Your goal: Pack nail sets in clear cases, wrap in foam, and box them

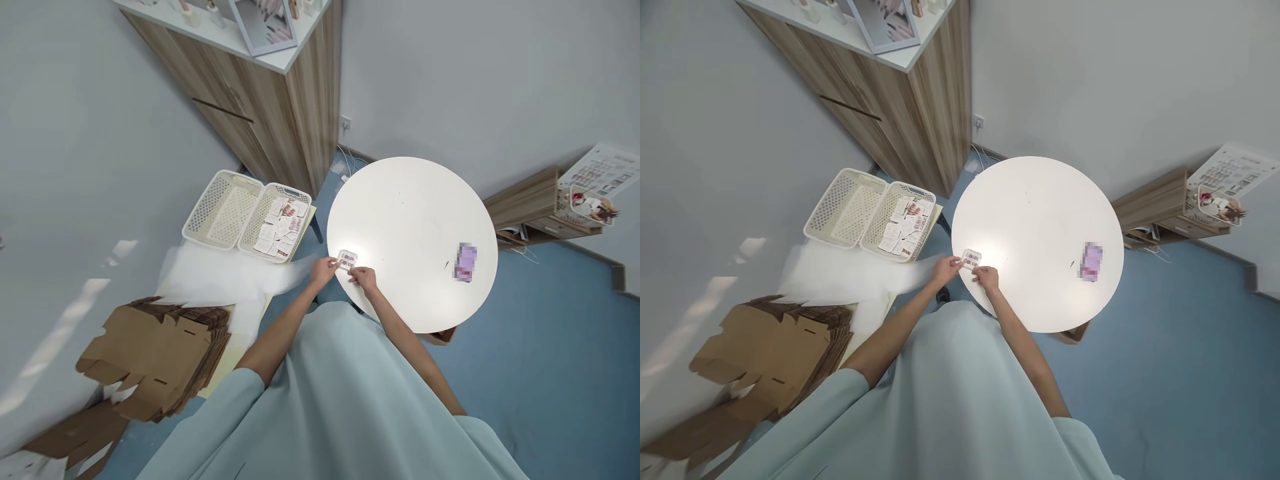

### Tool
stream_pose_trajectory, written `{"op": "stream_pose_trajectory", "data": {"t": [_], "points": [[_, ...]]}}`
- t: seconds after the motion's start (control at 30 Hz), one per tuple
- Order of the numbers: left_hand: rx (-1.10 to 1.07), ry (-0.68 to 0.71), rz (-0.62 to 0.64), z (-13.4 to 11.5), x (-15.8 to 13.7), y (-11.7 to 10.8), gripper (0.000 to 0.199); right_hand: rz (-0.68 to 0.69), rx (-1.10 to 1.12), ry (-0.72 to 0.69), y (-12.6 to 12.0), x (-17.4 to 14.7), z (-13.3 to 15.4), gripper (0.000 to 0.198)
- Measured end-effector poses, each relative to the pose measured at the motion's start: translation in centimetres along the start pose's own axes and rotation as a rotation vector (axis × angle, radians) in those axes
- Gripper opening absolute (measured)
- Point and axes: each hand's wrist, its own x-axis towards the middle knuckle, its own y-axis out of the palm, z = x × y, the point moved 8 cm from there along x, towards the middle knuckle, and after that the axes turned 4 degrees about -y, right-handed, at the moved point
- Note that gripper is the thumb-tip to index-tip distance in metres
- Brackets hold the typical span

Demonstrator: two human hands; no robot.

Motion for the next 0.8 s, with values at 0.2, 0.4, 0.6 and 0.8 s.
{"op": "stream_pose_trajectory", "data": {"t": [0.2, 0.4, 0.6, 0.8], "points": [[-0.084, 0.073, -0.038, 1.1, -2.2, -2.8, 0.03, -0.052, -0.217, -0.118, -0.6, -1.3, 1.5, 0.026], [-0.066, 0.0, -0.226, 8.6, -6.6, -10.3, 0.02, 0.139, -0.38, -0.349, 4.4, -3.8, 6.1, 0.038], [0.097, -0.167, -0.508, 19.1, -9.8, -20.5, 0.036, 0.341, -0.519, -0.485, 13.6, -6.3, 8.7, 0.036], [0.246, -0.281, -0.436, 25.2, -8.0, -24.5, 0.05, 0.432, -0.634, -0.537, 21.3, -8.2, 9.2, 0.026]]}}
